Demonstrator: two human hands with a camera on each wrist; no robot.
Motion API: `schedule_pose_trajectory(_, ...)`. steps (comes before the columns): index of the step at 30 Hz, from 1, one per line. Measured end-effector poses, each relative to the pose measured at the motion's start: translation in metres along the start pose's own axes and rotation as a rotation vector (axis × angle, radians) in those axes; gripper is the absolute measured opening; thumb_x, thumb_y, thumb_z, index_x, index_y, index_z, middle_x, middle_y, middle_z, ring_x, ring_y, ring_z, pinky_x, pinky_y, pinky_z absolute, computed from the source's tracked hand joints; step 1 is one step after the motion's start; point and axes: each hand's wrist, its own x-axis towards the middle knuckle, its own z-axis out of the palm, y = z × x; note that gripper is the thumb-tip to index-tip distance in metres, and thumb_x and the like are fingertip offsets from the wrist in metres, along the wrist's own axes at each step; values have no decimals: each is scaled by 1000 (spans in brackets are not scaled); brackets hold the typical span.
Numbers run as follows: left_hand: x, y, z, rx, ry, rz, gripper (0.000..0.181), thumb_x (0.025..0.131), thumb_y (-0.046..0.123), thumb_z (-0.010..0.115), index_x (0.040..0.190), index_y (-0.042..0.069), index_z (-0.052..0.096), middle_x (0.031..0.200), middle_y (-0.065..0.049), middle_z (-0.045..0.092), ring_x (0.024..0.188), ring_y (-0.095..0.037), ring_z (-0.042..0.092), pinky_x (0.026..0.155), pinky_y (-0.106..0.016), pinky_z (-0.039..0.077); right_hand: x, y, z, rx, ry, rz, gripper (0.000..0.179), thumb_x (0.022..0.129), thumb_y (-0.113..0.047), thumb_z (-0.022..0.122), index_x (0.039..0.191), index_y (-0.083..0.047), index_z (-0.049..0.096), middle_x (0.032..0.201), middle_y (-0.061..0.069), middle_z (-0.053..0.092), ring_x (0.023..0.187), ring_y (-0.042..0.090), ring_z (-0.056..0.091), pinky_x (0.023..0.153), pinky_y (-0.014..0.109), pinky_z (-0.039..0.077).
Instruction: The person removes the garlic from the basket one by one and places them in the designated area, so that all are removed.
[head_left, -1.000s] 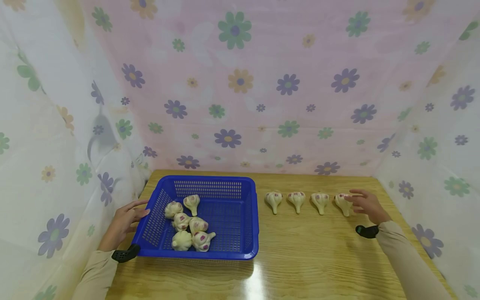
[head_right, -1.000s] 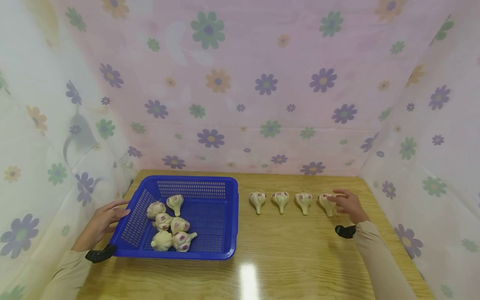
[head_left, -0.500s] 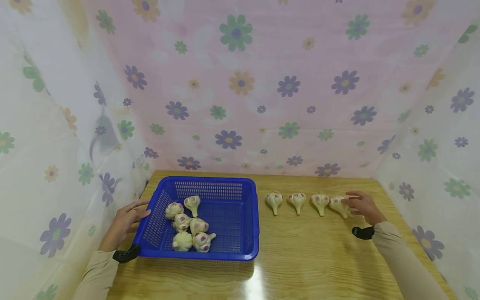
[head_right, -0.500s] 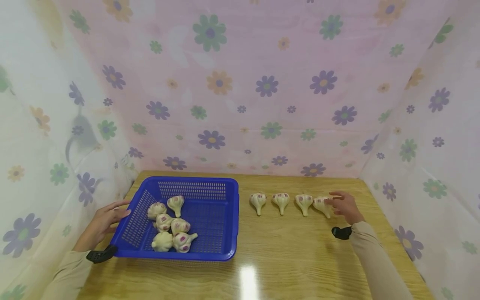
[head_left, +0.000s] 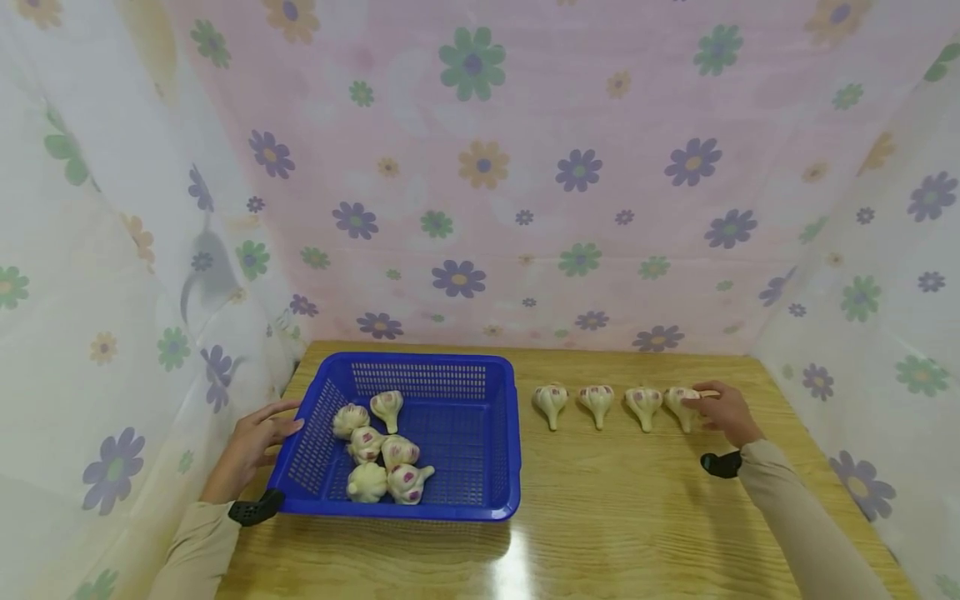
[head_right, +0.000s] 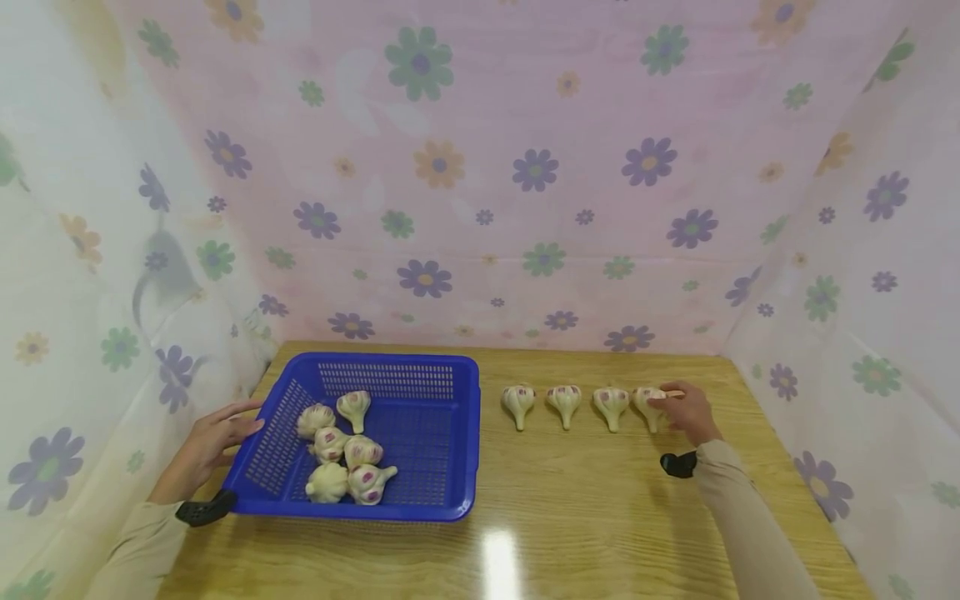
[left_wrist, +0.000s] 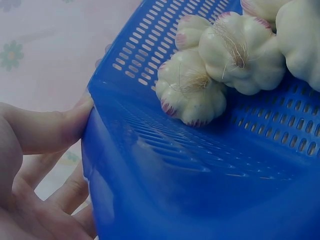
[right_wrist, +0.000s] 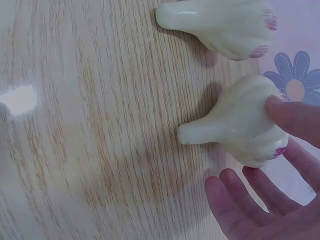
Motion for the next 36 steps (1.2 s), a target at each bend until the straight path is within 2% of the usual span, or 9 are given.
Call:
schedule_pose_trajectory(5, 0, 0, 0, -4, -4, 2, 64, 90, 30, 66, 143, 8, 38, 100, 1, 65, 83, -18, 65, 71, -37, 54, 2, -2, -4, -13, 10, 4, 64, 95, -32, 57, 138, 10, 34, 129, 39, 39, 111, 50, 45, 82, 54, 48)
schedule_pose_trajectory(10, -1, 1, 0, -8, -3, 7, 62, 91, 28, 64, 143, 7, 38, 99, 2, 66, 83, -18, 65, 71, -37, 55, 9, -3, -6, -61, -23, -36, 56, 96, -23, 56, 136, 10, 38, 133, 40, 37, 115, 52, 42, 84, 57, 46)
schedule_pose_trajectory(16, -2, 3, 2, -7, -6, 9, 62, 91, 28, 64, 143, 8, 38, 101, 1, 65, 84, -18, 65, 72, -37, 54, 11, -6, -8, -149, -35, -55, 50, 94, -17, 57, 132, 11, 42, 126, 40, 42, 106, 50, 49, 80, 57, 48)
schedule_pose_trajectory(21, -2, 3, 1, -7, 3, 5, 62, 91, 28, 65, 143, 8, 39, 98, 2, 65, 83, -17, 65, 71, -37, 54, 9, -9, -9, -159, -51, -32, 50, 94, -15, 57, 133, 12, 40, 124, 41, 41, 104, 51, 49, 80, 58, 46)
schedule_pose_trajectory(27, -1, 3, 1, -15, -5, 4, 62, 91, 27, 64, 143, 7, 38, 99, 2, 64, 83, -18, 65, 72, -37, 54, 7, -13, -7, -144, -52, 14, 54, 93, -15, 58, 135, 11, 38, 129, 41, 36, 111, 53, 43, 84, 60, 44)
schedule_pose_trajectory(36, 0, 0, 0, 9, 2, 23, 60, 91, 30, 63, 142, 7, 40, 94, 4, 65, 82, -16, 64, 70, -37, 54, 5, -31, -9, -194, -55, -35, 59, 92, -17, 60, 136, 13, 35, 136, 42, 24, 117, 55, 33, 88, 60, 40)
